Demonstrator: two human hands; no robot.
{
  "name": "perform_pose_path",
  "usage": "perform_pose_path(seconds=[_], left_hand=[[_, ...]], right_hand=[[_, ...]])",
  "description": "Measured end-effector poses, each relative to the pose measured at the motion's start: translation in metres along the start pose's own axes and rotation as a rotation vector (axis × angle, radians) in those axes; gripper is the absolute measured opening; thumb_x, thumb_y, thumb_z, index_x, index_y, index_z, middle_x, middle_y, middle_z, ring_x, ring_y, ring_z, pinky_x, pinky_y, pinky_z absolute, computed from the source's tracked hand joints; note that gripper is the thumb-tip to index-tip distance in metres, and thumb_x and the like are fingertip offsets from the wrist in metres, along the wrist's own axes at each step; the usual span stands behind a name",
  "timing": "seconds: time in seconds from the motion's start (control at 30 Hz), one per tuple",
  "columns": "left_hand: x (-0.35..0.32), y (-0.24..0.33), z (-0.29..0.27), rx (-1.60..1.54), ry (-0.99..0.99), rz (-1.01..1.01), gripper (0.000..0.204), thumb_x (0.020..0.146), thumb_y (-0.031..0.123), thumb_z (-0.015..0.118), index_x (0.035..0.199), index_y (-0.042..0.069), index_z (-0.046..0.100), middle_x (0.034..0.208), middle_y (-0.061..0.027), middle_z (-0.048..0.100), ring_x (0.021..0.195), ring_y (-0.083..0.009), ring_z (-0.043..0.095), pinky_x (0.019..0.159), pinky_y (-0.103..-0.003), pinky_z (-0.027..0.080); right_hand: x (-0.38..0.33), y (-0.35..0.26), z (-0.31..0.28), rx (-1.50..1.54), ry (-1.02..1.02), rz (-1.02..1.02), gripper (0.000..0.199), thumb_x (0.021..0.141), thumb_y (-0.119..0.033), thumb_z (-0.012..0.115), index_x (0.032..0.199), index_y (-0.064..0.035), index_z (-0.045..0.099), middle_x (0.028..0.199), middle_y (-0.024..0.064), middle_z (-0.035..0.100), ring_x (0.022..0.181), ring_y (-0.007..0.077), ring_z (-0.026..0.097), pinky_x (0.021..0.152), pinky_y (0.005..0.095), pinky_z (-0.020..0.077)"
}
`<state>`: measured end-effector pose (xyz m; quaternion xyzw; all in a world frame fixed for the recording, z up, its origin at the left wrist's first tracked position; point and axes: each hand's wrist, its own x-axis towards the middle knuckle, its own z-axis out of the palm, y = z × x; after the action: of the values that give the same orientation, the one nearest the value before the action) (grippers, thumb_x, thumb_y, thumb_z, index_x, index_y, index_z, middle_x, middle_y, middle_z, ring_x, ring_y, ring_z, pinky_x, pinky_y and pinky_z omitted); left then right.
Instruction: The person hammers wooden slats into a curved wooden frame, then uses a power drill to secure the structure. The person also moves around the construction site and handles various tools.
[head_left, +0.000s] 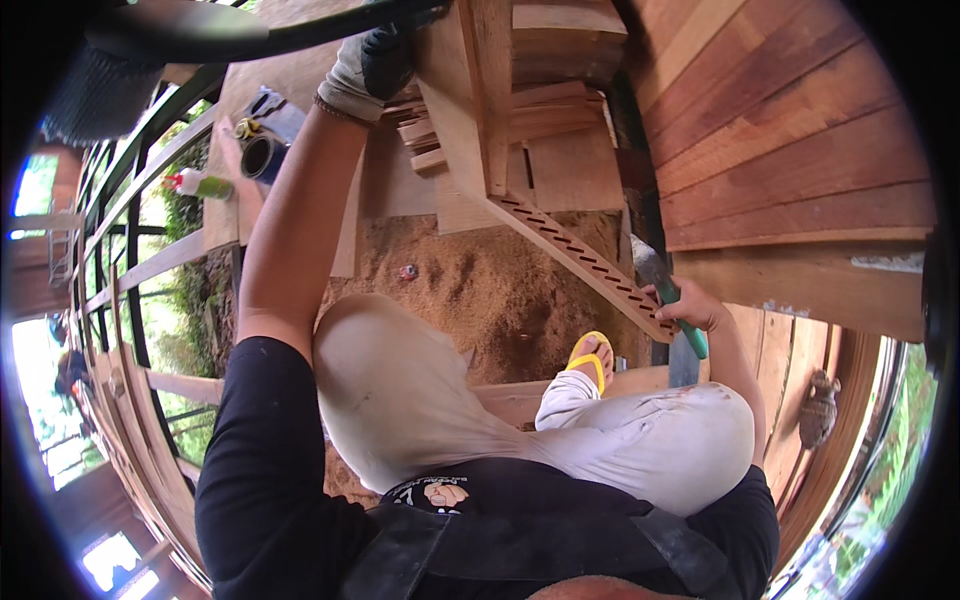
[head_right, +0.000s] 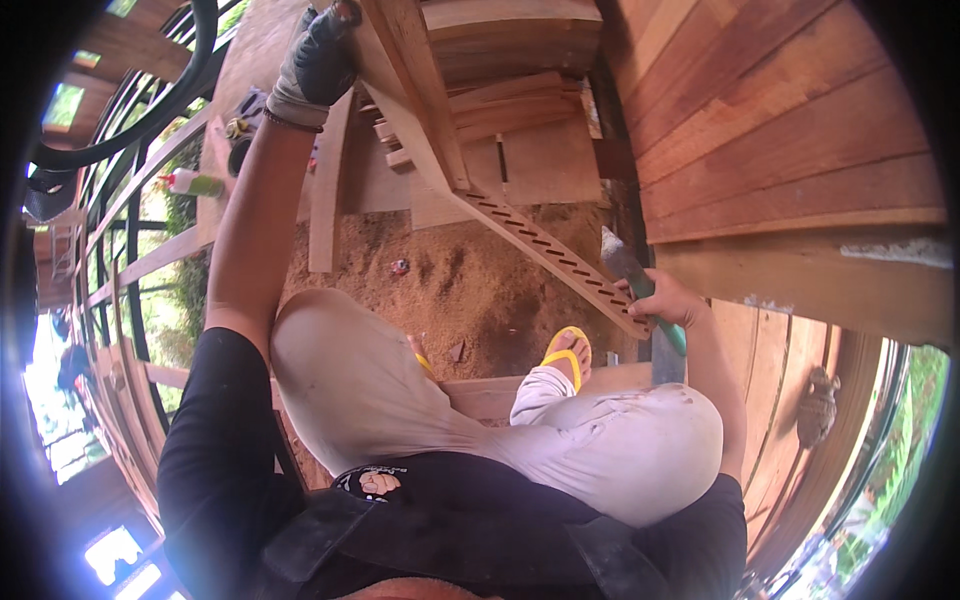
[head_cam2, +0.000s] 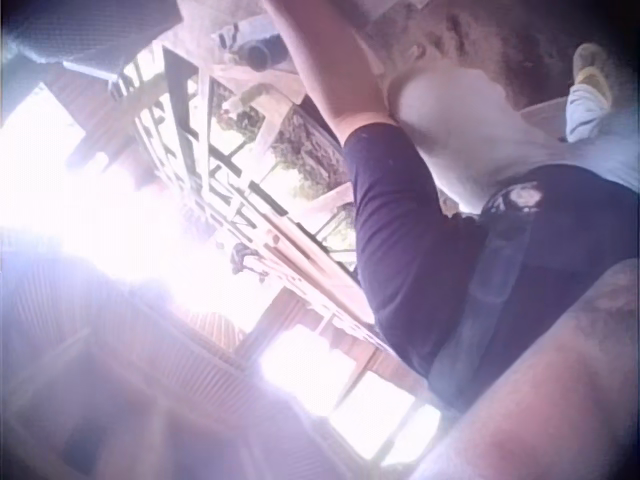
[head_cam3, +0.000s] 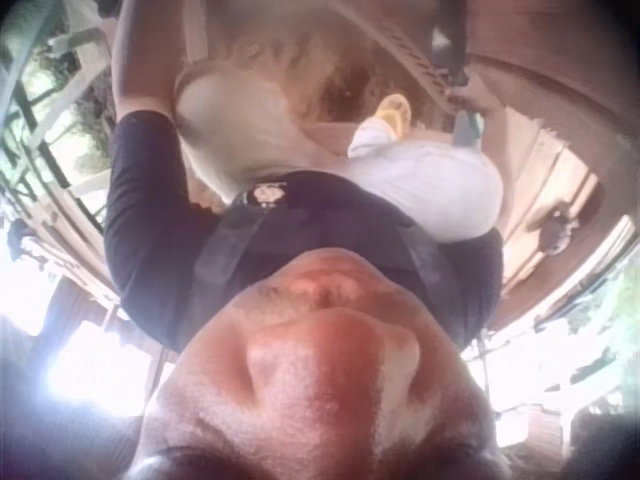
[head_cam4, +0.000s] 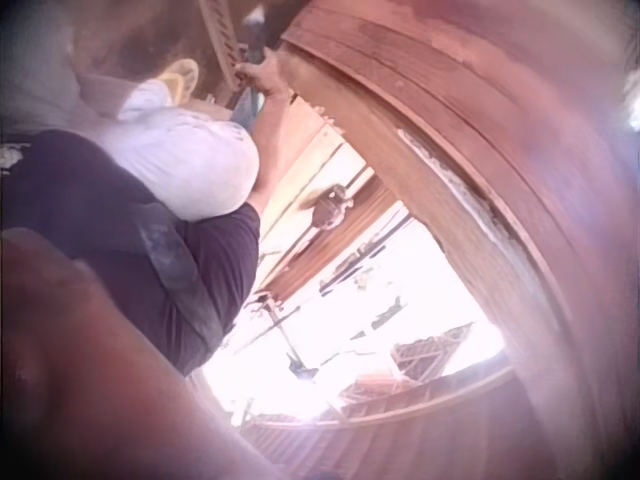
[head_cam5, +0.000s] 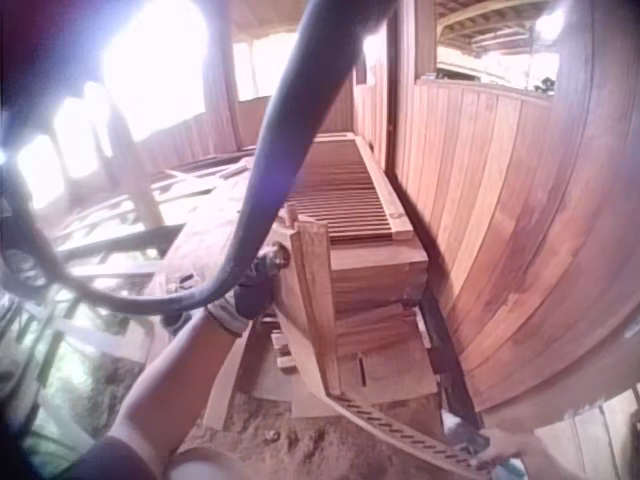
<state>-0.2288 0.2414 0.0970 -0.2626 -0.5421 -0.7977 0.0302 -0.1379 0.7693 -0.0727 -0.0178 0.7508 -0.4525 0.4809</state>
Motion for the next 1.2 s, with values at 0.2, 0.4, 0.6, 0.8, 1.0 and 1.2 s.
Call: perform_pose_path(seconds=[0.2,0.4,0.6,0.8,1.0,1.2], left_hand=[[-0.016,0.05,0.011,0.106,0.238,0.138,0.036,0.088,0.01,0.078,0.12,0.001,0.065,0.117,-0.0044,0.068,0.107,-0.0166,0.064,0.096,-0.034,0.053],[-0.014,0.071,0.028,0.224,0.423,0.272,0.036,0.087,0.01,0.078,0.12,0.001,0.065,0.114,-0.0051,0.069,0.104,-0.017,0.066,0.094,-0.033,0.053],[-0.015,0.022,0.056,0.26,0.567,0.348,0.036,0.087,0.01,0.078,0.119,0.0,0.065,0.111,-0.0058,0.07,0.1,-0.0173,0.067,0.093,-0.033,0.054],[-0.051,0.005,0.089,0.573,0.795,0.275,0.035,0.085,0.009,0.078,0.115,-0.004,0.065,0.103,-0.0107,0.073,0.093,-0.0177,0.071,0.088,-0.03,0.057],[-0.052,-0.008,0.099,0.374,0.752,0.33,0.027,0.084,0.007,0.078,0.107,-0.002,0.069,0.099,-0.0075,0.074,0.09,-0.0146,0.069,0.085,-0.027,0.055],[-0.061,-0.003,0.079,0.555,0.776,0.305,0.024,0.083,0.004,0.078,0.106,-0.001,0.071,0.098,-0.0062,0.074,0.089,-0.0133,0.068,0.084,-0.028,0.055]], right_hand=[[0.035,-0.069,-0.003,-0.592,0.456,-0.394,0.04,0.071,-0.011,0.068,0.109,0.0022,0.064,0.103,0.0158,0.066,0.094,0.0259,0.067,0.083,0.0404,0.0514],[0.048,-0.137,0.062,0.086,0.158,-0.607,0.045,0.083,-0.019,0.07,0.122,-0.0003,0.055,0.095,0.0152,0.065,0.085,0.0291,0.07,0.079,0.0397,0.0552],[0.101,-0.173,0.112,-0.462,0.373,-0.287,0.039,0.09,-0.018,0.064,0.121,-0.0016,0.047,0.09,0.0179,0.066,0.075,0.0325,0.069,0.067,0.0457,0.058],[0.127,-0.138,0.13,-0.426,0.522,-0.76,0.038,0.093,-0.022,0.063,0.118,-0.0004,0.044,0.092,0.0251,0.066,0.082,0.0467,0.067,0.071,0.0528,0.0551],[0.137,-0.137,0.12,-0.434,0.352,-0.298,0.035,0.096,-0.02,0.063,0.118,0.0016,0.047,0.091,0.0242,0.067,0.083,0.0384,0.07,0.071,0.0503,0.0549],[0.084,-0.187,0.119,-0.161,0.576,-0.953,0.035,0.098,-0.023,0.062,0.118,0.0024,0.048,0.088,0.0224,0.066,0.085,0.0383,0.07,0.07,0.0481,0.0547]])
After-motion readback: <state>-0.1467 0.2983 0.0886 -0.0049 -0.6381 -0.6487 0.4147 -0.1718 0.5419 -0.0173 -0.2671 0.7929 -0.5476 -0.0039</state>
